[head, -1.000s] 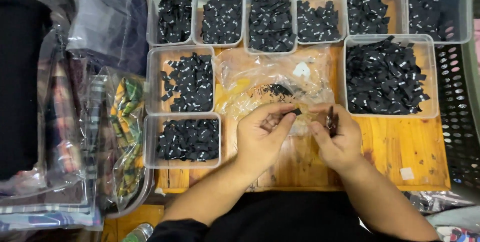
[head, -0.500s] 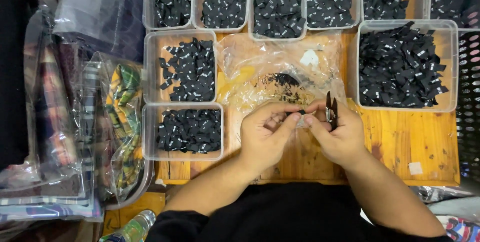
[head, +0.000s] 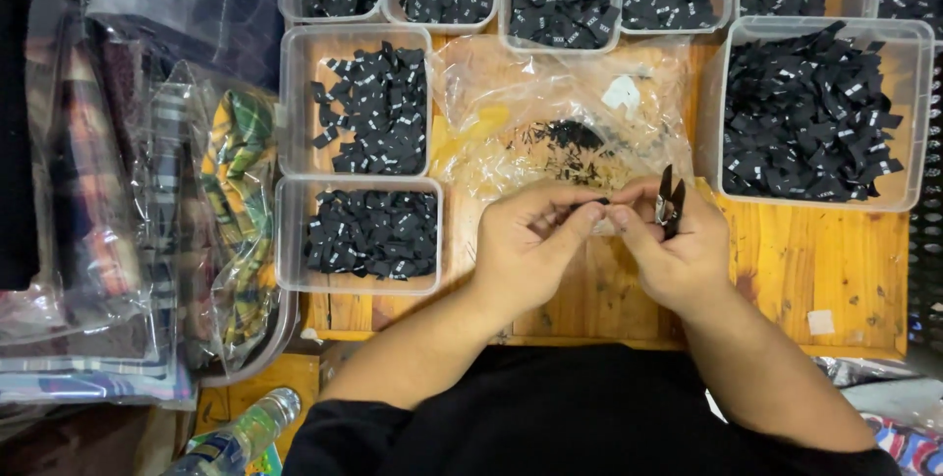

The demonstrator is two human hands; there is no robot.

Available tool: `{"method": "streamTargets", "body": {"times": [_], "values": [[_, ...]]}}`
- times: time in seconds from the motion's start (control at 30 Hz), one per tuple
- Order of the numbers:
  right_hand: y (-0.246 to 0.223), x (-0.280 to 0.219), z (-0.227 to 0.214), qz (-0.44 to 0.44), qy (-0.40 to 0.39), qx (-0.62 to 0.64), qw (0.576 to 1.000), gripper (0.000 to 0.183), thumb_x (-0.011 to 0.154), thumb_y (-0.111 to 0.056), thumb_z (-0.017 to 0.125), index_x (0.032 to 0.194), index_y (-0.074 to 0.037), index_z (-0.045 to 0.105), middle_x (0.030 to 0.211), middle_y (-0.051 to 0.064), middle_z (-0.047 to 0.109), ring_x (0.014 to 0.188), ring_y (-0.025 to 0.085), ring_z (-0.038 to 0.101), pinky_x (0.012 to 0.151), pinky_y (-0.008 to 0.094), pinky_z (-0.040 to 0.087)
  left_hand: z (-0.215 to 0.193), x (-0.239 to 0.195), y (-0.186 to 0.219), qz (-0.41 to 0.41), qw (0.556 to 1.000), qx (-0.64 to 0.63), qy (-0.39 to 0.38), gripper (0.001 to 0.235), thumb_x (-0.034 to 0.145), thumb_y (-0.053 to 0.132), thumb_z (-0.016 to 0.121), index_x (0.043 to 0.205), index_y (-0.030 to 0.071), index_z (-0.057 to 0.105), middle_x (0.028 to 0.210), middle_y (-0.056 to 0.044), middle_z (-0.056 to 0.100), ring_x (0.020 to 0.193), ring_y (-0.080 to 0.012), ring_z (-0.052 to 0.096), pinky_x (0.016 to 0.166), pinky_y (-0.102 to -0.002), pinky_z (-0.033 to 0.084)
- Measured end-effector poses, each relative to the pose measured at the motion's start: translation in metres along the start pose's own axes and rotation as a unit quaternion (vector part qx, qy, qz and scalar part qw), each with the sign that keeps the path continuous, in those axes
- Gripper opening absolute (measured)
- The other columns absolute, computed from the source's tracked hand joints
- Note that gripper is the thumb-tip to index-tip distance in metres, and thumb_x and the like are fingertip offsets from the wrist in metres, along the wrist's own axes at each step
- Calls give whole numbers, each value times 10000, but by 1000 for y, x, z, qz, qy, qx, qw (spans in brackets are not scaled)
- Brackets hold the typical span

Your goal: Trimming excess threads or separating individual fabric labels using small thread nippers at a workbench.

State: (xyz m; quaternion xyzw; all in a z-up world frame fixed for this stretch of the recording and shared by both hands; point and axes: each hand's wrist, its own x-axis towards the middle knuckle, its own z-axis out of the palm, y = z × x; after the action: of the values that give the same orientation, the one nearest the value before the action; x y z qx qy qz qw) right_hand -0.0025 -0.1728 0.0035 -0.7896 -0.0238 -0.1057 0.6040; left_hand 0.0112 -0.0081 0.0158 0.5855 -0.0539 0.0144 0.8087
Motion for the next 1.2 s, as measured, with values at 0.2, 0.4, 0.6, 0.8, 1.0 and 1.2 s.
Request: {"method": "streamTargets", "body": {"times": [0.2,0.4,0.6,0.8,1.0,1.2], "values": [[35,-13,-3,-3,-101,115,988,592,1101,-451,319,1098,50,634,615,27,350,530,136,370,505,238,396,-8,3,-25,-83,992,-83,53,98,923,8,735,1005,-43,753,770,-131,719,683,-122,694,588,-209,569],[12,-14,4,8,-132,-11,991,421,1107,-290,363,945,-36,658,527,51,512,481,192,471,516,332,463,-9,8,-22,-68,992,-84,72,142,922,25,757,1039,-54,744,740,-134,702,662,-109,676,581,-196,552],[12,-10,3,17,-137,-58,989,385,1090,-267,421,881,-82,686,486,38,540,459,209,496,522,337,491,-11,7,-25,-62,991,-99,62,134,918,28,769,1023,-52,748,737,-138,700,662,-126,685,588,-200,557],[19,-12,-1,20,-132,-67,989,361,1081,-257,461,865,-81,690,468,53,540,444,216,489,516,349,498,-7,5,-18,-67,993,-86,48,111,918,13,764,1012,-46,754,730,-120,703,668,-111,684,595,-195,557],[10,-8,0,15,-128,-78,989,326,1070,-227,479,865,-80,686,457,72,510,427,222,453,499,355,478,-8,3,-19,-42,994,-90,40,99,924,-10,753,1014,-51,749,762,-110,717,693,-94,666,623,-198,547],[11,-8,-1,14,-129,-79,988,316,1063,-233,492,860,-88,685,449,60,491,425,199,449,490,334,468,-6,1,-10,-21,997,-73,33,91,921,-34,749,1011,-36,753,768,-89,714,717,-64,637,633,-198,537]]}}
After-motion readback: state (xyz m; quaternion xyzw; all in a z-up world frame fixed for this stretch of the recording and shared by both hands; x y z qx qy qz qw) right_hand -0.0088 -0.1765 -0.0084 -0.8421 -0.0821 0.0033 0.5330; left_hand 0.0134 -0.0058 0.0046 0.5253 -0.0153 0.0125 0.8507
